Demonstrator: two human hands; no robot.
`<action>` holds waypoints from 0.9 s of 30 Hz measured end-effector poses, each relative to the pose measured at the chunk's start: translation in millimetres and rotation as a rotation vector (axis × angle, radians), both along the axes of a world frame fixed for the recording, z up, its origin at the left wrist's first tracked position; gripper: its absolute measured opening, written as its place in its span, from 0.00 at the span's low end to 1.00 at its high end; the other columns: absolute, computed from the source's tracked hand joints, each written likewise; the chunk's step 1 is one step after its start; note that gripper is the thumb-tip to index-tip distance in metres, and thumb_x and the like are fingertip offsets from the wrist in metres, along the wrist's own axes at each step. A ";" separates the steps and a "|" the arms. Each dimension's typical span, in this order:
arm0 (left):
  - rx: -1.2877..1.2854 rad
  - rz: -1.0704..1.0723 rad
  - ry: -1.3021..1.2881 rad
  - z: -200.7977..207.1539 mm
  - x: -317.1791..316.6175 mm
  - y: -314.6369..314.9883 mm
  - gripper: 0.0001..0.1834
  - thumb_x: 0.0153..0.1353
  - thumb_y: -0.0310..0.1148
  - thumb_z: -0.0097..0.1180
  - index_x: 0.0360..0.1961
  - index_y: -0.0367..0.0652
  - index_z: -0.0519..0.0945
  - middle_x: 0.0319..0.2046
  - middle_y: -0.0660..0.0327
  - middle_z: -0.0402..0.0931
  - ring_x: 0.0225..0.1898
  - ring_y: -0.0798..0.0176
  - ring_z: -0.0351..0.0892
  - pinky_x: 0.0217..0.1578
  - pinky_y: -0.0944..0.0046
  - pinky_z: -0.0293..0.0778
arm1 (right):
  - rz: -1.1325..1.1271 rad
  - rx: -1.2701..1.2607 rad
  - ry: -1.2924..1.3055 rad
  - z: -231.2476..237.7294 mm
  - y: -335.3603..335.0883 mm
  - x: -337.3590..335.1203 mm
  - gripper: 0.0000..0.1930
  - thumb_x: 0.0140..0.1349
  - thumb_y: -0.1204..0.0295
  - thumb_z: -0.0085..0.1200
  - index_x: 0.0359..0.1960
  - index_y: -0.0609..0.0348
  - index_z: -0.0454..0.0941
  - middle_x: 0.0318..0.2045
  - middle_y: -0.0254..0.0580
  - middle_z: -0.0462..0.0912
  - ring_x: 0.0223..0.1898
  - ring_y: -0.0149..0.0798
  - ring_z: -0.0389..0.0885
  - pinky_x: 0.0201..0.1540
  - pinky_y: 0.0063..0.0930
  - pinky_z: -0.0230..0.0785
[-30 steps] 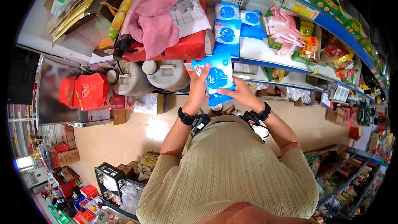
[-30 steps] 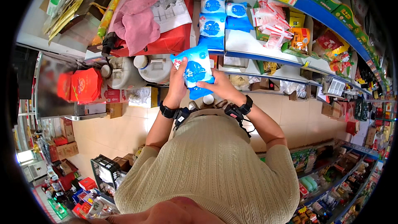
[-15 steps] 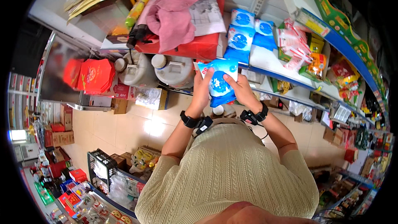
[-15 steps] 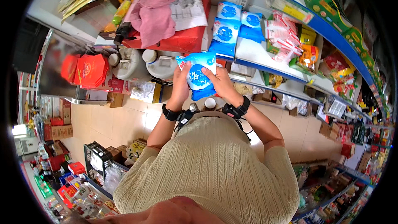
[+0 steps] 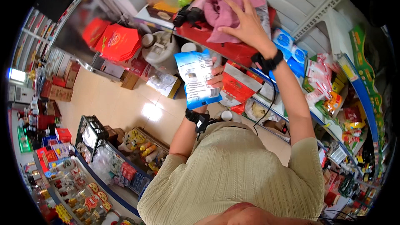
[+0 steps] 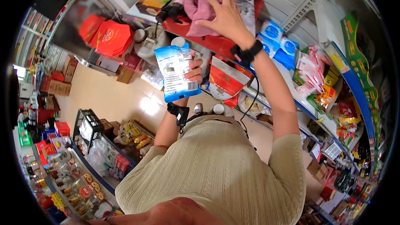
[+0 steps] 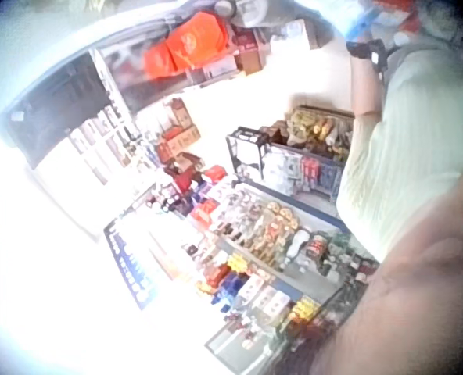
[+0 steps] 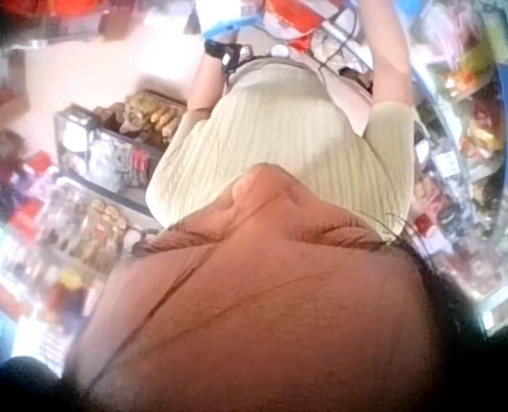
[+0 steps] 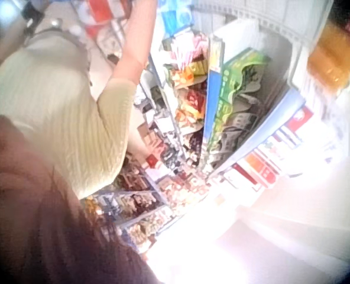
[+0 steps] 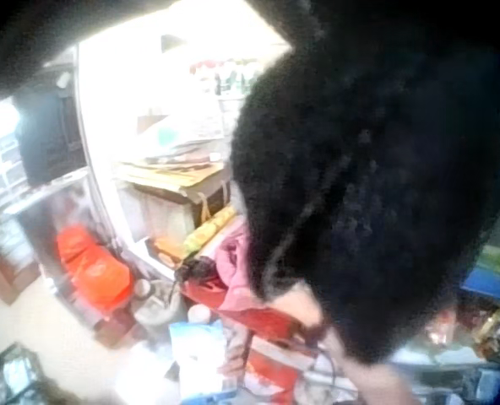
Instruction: Restock and organize packages of wet wipes on a convenience store shelf.
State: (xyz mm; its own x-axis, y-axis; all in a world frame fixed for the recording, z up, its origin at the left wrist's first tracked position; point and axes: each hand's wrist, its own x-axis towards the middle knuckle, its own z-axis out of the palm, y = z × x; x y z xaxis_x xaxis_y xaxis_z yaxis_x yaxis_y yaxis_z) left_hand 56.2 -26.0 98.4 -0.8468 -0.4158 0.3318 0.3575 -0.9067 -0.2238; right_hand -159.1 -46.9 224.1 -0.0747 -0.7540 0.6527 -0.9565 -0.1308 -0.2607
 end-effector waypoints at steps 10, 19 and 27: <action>-0.068 0.115 -0.004 8.0 5.1 -14.1 0.30 0.64 0.51 0.51 0.55 0.35 0.73 0.34 0.58 0.62 0.33 0.63 0.62 0.30 0.66 0.67 | 0.027 -0.166 0.049 10.1 -11.1 -21.5 0.25 0.46 0.68 0.67 0.50 0.48 0.78 0.50 0.47 0.73 0.51 0.56 0.68 0.56 0.47 0.65; -0.260 0.116 -0.005 4.5 -1.1 5.4 0.23 0.68 0.40 0.48 0.59 0.39 0.70 0.44 0.57 0.68 0.43 0.59 0.68 0.45 0.60 0.73 | 0.411 0.007 -0.118 4.1 98.8 117.2 0.26 0.41 0.70 0.66 0.48 0.52 0.81 0.52 0.46 0.73 0.52 0.54 0.69 0.55 0.45 0.66; -0.465 0.324 -0.326 -22.1 13.4 15.1 0.22 0.67 0.36 0.52 0.60 0.40 0.70 0.48 0.58 0.69 0.47 0.61 0.70 0.49 0.62 0.73 | 0.664 0.120 -0.302 -21.0 144.4 96.0 0.21 0.43 0.67 0.69 0.43 0.53 0.85 0.52 0.48 0.73 0.52 0.53 0.71 0.55 0.43 0.65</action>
